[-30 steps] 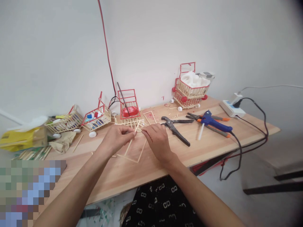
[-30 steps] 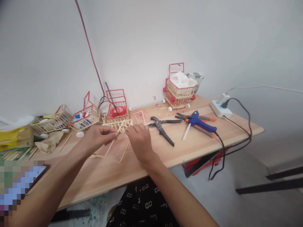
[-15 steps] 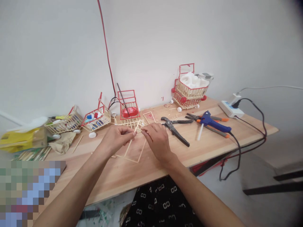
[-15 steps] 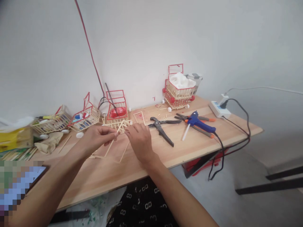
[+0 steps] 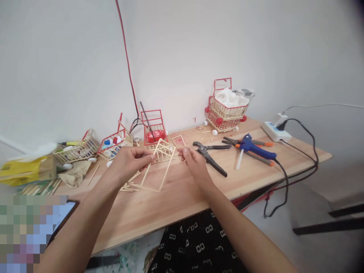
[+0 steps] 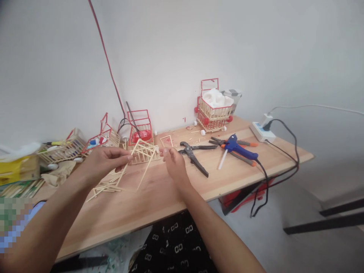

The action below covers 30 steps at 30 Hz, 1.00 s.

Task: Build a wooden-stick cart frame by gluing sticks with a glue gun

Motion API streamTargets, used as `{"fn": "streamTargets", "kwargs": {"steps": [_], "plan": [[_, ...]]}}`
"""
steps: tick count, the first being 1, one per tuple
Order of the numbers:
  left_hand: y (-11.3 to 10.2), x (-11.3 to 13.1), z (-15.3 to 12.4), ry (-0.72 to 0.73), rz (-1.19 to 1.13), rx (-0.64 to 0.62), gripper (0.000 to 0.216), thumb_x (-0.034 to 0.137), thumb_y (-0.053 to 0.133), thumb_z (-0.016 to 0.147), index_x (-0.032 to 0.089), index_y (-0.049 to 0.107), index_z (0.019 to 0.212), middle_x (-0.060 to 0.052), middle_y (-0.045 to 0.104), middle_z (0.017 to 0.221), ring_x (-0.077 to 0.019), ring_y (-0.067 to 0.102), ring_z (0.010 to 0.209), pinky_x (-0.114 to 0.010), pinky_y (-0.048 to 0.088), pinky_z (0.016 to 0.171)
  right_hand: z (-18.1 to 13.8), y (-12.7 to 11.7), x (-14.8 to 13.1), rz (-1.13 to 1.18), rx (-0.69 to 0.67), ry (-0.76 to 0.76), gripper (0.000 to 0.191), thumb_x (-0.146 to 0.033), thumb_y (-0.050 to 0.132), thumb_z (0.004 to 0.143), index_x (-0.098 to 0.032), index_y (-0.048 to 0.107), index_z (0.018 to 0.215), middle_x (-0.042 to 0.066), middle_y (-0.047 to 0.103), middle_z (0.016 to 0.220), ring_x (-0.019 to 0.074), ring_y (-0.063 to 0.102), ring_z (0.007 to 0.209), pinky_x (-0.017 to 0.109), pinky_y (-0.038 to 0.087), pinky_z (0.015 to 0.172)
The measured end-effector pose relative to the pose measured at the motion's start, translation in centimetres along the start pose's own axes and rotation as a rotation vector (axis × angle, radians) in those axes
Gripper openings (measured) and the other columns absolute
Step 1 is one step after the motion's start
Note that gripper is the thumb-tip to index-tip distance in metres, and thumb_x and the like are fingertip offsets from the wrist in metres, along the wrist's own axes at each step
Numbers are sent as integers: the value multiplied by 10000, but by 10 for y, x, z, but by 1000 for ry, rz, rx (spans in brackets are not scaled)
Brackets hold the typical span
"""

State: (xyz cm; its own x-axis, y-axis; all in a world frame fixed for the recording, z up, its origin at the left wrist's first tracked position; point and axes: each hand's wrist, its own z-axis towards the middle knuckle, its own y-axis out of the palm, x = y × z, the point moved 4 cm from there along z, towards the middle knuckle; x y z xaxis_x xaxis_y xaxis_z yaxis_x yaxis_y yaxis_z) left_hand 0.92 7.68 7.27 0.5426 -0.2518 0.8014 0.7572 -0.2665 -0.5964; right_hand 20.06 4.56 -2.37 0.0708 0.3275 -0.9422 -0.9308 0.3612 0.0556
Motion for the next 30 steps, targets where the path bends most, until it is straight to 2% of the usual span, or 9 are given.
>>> {"fn": "streamTargets", "kwargs": {"steps": [5,11,14,21,25,30], "plan": [[-2,0,0,23,36,-22,267,389,663,674,134,726,719,20,524,487,-84,430,480,-209,291,470,0,7,4,41,-165,125,362,-496,522,848,-163,660,815,34,650,781,129,540,678,257,407,636],[-1,2,1,18,52,-38,269,393,657,680,136,725,720,27,512,467,-80,425,469,-199,297,457,-2,10,2,66,-279,169,353,-500,549,828,-167,653,770,21,641,760,122,526,666,255,381,629],[-3,4,2,23,91,-34,252,381,647,677,143,726,709,29,513,463,-82,419,458,-201,292,436,-1,10,5,90,-254,193,382,-528,541,819,-164,656,798,38,656,805,126,532,677,254,381,609],[-18,7,9,71,237,-85,233,370,629,689,158,724,680,10,615,564,-86,448,486,-201,330,449,1,7,10,148,-159,210,471,-570,521,819,-150,679,962,81,673,900,136,554,717,231,374,545],[-24,16,11,120,331,-148,230,360,611,716,165,729,686,22,580,527,-91,455,493,-201,325,464,1,5,9,151,-149,223,463,-560,516,828,-148,687,952,86,675,901,134,553,713,227,375,539],[-23,31,10,206,418,-167,204,337,609,698,172,724,663,1,652,600,-133,553,577,-219,394,534,0,4,8,134,-117,196,436,-527,492,854,-156,686,974,77,684,902,140,567,738,233,408,575]]}}
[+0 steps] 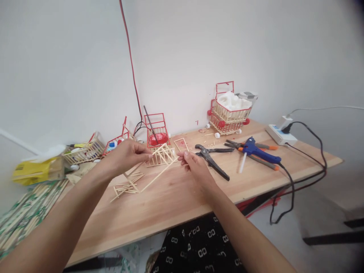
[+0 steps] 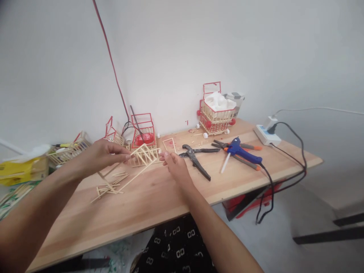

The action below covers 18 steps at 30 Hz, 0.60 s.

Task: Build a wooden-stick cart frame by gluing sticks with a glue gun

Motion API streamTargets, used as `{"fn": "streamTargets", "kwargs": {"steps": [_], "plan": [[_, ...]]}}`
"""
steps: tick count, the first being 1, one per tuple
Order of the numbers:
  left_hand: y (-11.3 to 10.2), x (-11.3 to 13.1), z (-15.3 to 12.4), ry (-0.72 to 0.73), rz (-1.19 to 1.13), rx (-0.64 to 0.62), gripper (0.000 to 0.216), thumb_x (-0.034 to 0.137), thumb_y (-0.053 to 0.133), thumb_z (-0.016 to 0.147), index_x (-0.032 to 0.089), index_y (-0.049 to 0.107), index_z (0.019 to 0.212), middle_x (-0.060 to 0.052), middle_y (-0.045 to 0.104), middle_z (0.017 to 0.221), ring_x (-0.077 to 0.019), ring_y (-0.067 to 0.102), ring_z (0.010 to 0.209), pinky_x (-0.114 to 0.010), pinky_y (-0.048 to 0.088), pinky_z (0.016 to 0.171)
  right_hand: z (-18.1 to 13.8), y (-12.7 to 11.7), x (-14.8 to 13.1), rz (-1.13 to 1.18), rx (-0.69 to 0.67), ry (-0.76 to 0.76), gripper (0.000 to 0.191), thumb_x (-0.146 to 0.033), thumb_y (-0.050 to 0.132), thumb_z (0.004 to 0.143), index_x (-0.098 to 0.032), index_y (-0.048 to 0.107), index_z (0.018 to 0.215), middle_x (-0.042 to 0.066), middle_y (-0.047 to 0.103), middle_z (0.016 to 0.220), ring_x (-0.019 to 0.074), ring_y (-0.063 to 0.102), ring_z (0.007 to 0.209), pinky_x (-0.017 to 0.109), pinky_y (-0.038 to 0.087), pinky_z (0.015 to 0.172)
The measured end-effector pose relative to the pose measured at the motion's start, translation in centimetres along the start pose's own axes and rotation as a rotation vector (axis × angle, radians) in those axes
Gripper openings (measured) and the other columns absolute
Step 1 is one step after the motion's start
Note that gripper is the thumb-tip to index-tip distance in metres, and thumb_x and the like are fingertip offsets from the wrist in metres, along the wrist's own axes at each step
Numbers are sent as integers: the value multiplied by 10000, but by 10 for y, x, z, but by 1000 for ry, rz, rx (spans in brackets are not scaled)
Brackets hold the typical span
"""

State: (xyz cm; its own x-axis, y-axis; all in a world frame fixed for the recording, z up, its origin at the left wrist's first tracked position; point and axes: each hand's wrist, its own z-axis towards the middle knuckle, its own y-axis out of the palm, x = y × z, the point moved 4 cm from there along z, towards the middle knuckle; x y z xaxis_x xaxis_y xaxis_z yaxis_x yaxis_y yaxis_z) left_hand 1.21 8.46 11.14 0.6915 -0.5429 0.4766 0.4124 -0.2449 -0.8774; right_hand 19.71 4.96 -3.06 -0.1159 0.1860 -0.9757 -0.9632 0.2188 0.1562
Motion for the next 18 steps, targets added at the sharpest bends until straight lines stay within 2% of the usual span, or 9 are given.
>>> {"fn": "streamTargets", "kwargs": {"steps": [3,5,7,10,12,14,16,18], "plan": [[0,4,1,4,62,11,218,328,580,711,172,703,623,2,652,592,-138,560,581,-225,394,549,-5,-10,-11,-64,65,-66,422,-505,469,872,-158,671,1005,84,690,925,161,591,773,253,436,602],[0,5,0,-4,104,20,225,320,561,722,172,693,616,8,645,584,-137,558,582,-227,387,556,-9,-30,-27,-197,131,-159,390,-475,472,879,-165,658,1022,92,692,971,182,610,829,288,467,675],[-1,6,0,-15,139,32,224,314,548,730,175,697,637,10,652,600,-141,566,600,-229,383,563,-14,-64,-47,-428,229,-302,337,-430,510,866,-177,645,1043,97,682,1041,207,616,909,340,472,786],[-2,11,-2,-26,165,52,228,310,536,741,181,717,688,6,681,653,-153,590,639,-235,391,583,-18,-132,-68,-939,371,-435,321,-360,533,843,-175,636,1084,130,660,1088,270,596,1001,417,447,863],[-3,15,-4,-13,171,67,231,312,537,744,182,721,694,2,688,663,-156,597,648,-239,400,595,-16,-180,-67,-1322,407,-356,315,-325,555,816,-140,657,1050,185,668,1015,343,586,1010,462,436,840],[-3,20,-4,19,177,80,229,315,545,742,182,721,684,0,683,646,-156,597,649,-239,406,602,-13,-224,-57,-1622,410,-150,325,-314,596,790,-118,672,1038,231,672,961,387,610,925,470,436,763],[-3,24,-4,51,184,97,223,314,551,739,184,722,680,1,670,617,-155,594,647,-239,408,603,-11,-251,-48,-1755,371,-17,327,-315,571,813,-136,664,1070,231,680,898,387,631,847,440,426,675],[-4,27,-3,73,182,116,211,309,558,738,188,725,693,3,656,594,-157,595,649,-241,407,605,-11,-261,-43,-1800,330,27,275,-309,573,809,-154,670,1014,217,683,847,371,641,780,411,402,622]]}}
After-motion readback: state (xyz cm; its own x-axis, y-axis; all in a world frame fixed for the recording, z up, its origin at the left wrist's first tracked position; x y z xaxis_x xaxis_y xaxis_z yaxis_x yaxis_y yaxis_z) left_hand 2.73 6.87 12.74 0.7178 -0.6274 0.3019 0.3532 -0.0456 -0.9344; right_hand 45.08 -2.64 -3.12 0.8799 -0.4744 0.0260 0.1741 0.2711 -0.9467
